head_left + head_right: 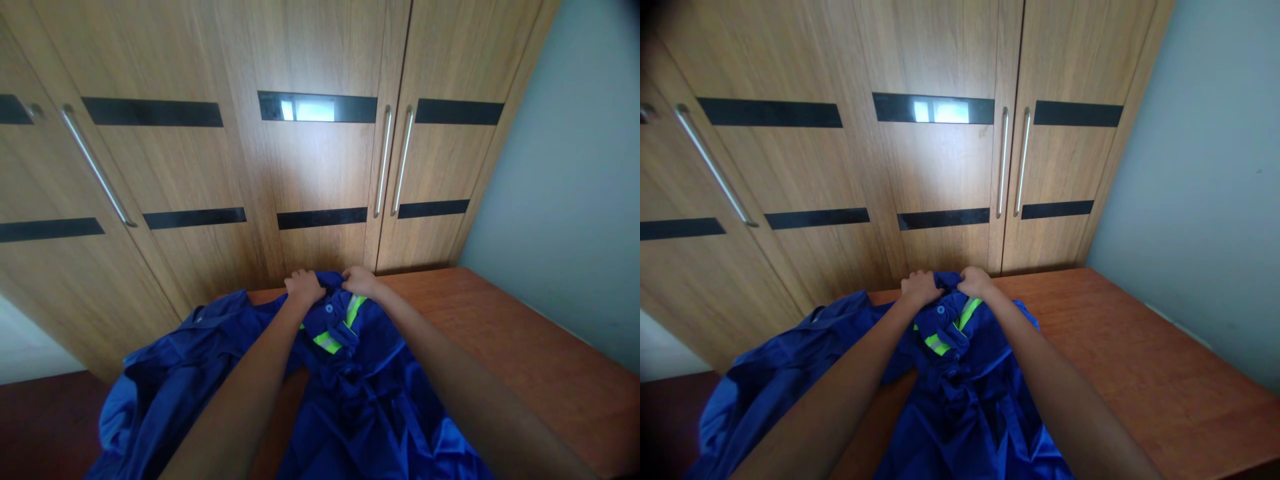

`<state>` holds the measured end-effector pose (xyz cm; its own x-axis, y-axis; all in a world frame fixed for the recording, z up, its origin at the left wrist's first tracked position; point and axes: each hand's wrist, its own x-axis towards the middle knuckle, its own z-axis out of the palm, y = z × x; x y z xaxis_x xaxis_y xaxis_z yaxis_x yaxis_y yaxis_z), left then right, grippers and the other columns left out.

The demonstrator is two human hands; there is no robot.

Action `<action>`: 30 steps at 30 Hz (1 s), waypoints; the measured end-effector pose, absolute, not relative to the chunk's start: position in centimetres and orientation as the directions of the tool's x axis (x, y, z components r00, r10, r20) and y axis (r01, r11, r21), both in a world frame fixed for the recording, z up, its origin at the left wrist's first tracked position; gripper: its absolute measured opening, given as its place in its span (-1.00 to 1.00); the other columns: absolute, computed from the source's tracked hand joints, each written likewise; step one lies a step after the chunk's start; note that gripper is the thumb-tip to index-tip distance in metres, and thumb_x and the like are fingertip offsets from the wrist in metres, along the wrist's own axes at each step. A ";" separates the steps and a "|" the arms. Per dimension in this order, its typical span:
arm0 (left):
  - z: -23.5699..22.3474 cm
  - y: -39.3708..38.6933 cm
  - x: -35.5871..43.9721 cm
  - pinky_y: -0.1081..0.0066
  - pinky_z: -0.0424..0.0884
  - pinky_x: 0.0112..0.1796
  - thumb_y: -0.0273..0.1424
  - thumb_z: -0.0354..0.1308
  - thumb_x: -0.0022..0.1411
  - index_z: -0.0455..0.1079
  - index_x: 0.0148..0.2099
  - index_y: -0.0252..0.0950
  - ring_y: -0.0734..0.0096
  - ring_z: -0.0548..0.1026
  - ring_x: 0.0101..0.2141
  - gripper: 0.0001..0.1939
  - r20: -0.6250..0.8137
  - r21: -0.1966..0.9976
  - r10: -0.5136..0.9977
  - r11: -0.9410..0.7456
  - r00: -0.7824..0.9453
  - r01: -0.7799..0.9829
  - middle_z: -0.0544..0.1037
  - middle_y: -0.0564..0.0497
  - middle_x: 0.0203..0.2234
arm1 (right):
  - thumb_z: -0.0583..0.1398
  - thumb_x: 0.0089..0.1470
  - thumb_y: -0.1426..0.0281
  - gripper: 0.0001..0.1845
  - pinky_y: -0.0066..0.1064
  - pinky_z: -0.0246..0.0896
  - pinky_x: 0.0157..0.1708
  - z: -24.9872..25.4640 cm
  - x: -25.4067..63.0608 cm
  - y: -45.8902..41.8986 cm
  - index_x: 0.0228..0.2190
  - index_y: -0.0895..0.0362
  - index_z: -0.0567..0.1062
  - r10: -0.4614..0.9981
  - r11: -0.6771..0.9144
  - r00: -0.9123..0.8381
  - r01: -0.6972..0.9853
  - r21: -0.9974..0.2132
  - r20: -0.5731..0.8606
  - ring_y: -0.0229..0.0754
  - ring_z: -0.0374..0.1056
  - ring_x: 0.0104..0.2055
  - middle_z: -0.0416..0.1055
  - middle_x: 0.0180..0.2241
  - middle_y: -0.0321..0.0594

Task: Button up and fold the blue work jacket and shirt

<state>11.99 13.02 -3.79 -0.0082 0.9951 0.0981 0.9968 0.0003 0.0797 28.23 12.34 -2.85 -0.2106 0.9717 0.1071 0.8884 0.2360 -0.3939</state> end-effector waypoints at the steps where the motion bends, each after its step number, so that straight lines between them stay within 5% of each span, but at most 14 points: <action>1: -3.8 12.7 12.2 0.03 0.25 -0.07 -0.16 0.20 0.04 0.38 0.03 -0.34 -0.17 0.33 0.05 -0.46 0.125 0.070 0.992 -0.002 -0.007 0.998 0.41 -0.38 0.03 | 0.17 -0.13 0.48 -0.68 -0.46 0.24 -0.28 -2.3 28.0 11.8 -0.28 0.14 0.60 0.963 0.267 -0.228 0.876 -0.402 0.144 -0.10 0.45 -0.22 0.56 -0.32 -0.17; 6: -4.6 11.8 12.9 0.05 0.26 -0.05 -0.36 0.00 0.29 0.33 0.04 -0.47 0.01 0.40 -0.02 -0.65 0.116 0.045 0.992 0.046 -0.051 0.998 0.45 -0.36 -0.06 | 0.14 -0.08 0.48 -0.54 -0.47 0.23 -0.29 0.2 26.6 8.5 -0.08 0.10 0.50 0.920 0.364 -0.256 0.838 -0.407 0.296 -0.17 0.42 -0.28 0.54 -0.33 -0.26; 11: -5.3 11.2 12.1 0.15 0.43 -0.14 -0.28 0.09 0.28 0.33 0.02 -0.33 0.27 0.46 -0.14 -0.68 0.000 0.027 0.997 0.081 -0.081 0.996 0.45 -0.08 -0.09 | 0.14 -0.09 0.49 -0.54 -0.48 0.23 -0.29 0.6 26.1 6.2 -0.09 0.04 0.50 0.900 0.402 -0.277 0.826 -0.396 0.337 -0.20 0.42 -0.30 0.54 -0.33 -0.30; 17: -5.2 10.6 11.0 0.11 0.39 -0.10 -0.26 0.11 0.26 0.37 -0.01 -0.34 0.22 0.46 -0.10 -0.68 -0.038 0.012 0.995 0.088 -0.087 0.996 0.47 -0.11 -0.08 | 0.13 -0.06 0.44 -0.55 -0.42 0.25 -0.16 -0.1 27.2 6.4 -0.07 0.02 0.49 0.942 0.276 -0.177 0.892 -0.359 0.286 -0.15 0.43 -0.16 0.54 -0.25 -0.25; 23: -1.8 11.2 8.2 0.11 0.38 -0.15 -0.35 0.12 0.11 0.52 -0.14 -0.37 -0.13 0.45 -0.04 -0.70 0.043 0.066 0.997 0.058 -0.061 0.996 0.53 -0.36 -0.12 | 0.15 -0.08 0.42 -0.57 -0.36 0.27 -0.15 -0.1 29.6 7.2 -0.11 -0.01 0.53 0.964 0.145 -0.057 0.930 -0.337 0.259 -0.06 0.42 -0.09 0.52 -0.15 -0.20; 30: 1.0 10.3 4.3 0.42 0.40 -0.22 -0.32 0.07 0.09 0.56 -0.28 -0.17 0.22 0.55 -0.19 -0.76 0.064 0.164 0.996 -0.073 0.063 0.984 0.62 -0.05 -0.25 | 0.12 -0.06 0.40 -0.66 -0.36 0.27 -0.16 1.0 32.9 7.5 -0.24 0.03 0.60 0.960 0.076 0.018 0.943 -0.325 0.278 -0.05 0.43 -0.12 0.55 -0.22 -0.16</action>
